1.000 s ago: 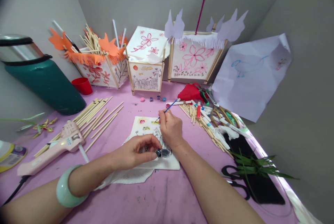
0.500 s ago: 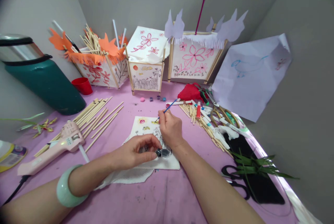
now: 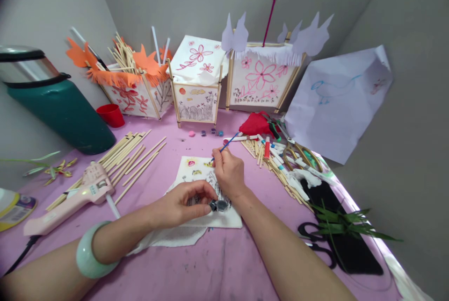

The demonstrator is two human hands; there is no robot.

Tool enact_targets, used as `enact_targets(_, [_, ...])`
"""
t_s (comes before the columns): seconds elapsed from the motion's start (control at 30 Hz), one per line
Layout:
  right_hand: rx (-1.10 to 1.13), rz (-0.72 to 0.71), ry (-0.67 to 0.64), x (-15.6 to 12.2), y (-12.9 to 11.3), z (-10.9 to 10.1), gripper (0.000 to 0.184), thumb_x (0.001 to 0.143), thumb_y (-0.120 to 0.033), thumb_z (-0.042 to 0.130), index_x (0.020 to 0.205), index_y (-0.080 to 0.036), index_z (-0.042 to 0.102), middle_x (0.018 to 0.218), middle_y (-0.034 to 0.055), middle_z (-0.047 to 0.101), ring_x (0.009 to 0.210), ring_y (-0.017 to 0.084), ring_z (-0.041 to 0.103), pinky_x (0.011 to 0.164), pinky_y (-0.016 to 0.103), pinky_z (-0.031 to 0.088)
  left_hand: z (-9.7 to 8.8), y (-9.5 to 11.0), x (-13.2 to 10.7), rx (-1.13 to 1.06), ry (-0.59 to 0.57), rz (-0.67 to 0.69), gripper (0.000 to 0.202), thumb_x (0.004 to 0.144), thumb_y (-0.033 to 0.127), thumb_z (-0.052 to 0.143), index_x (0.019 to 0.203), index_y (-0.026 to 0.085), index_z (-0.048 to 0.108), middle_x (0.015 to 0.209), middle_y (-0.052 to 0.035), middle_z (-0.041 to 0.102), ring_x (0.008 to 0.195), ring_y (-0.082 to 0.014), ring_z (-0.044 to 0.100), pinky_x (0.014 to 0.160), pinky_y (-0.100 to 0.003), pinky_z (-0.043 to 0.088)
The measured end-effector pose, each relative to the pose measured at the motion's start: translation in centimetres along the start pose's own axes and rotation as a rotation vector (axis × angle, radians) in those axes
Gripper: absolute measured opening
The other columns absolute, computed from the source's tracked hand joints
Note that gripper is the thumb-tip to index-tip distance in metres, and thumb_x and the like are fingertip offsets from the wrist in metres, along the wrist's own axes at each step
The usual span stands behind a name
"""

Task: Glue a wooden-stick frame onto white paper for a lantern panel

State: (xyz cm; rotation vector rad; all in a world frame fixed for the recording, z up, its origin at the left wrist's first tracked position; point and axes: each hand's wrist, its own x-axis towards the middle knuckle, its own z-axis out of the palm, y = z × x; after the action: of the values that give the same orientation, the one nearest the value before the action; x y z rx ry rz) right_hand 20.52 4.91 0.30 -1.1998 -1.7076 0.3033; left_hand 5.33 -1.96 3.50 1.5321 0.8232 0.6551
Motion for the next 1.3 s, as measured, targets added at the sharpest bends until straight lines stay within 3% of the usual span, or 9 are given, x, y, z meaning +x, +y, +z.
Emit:
enact_targets(0.7, [0.036,0.055,-0.008,0.0,-0.1,0.0,0.032,0.095,-0.041,0.041,0.078,-0.019,0.058,0.06,-0.0006,0.061,0.053,0.012,0.057,0.057,0.023,0.041,0.1,0.0,0.0,-0.003,-0.006,-0.009,0.02,0.074,0.023,0.059,0.091,0.014,0.058,0.067,0.0029,0.047,0.063,-0.0109,0.042,0.06,-0.025,0.034])
enact_targets(1.03, [0.35,0.313,0.171,0.9,0.7,-0.7,0.04,0.09,-0.054,0.045,0.081,-0.018,0.057,0.056,-0.0029,0.057,0.04,0.007,0.042,0.041,0.02,0.035,0.0,0.0,0.0,-0.011,-0.002,-0.027,0.02,0.073,0.024,0.062,0.091,0.015,0.059,0.066,0.0036,0.046,0.062,-0.0106,0.041,0.06,-0.025,0.033])
enact_targets(1.3, [0.501,0.46,0.217,0.8,1.2,-0.3,0.045,0.082,-0.063,0.05,0.075,-0.019,0.054,0.05,-0.0047,0.053,0.036,0.006,0.038,0.036,0.018,0.029,-0.1,-0.4,0.1,-0.036,0.024,-0.02,0.022,0.072,0.025,0.064,0.09,0.014,0.059,0.066,0.0031,0.047,0.062,-0.0107,0.041,0.059,-0.025,0.033])
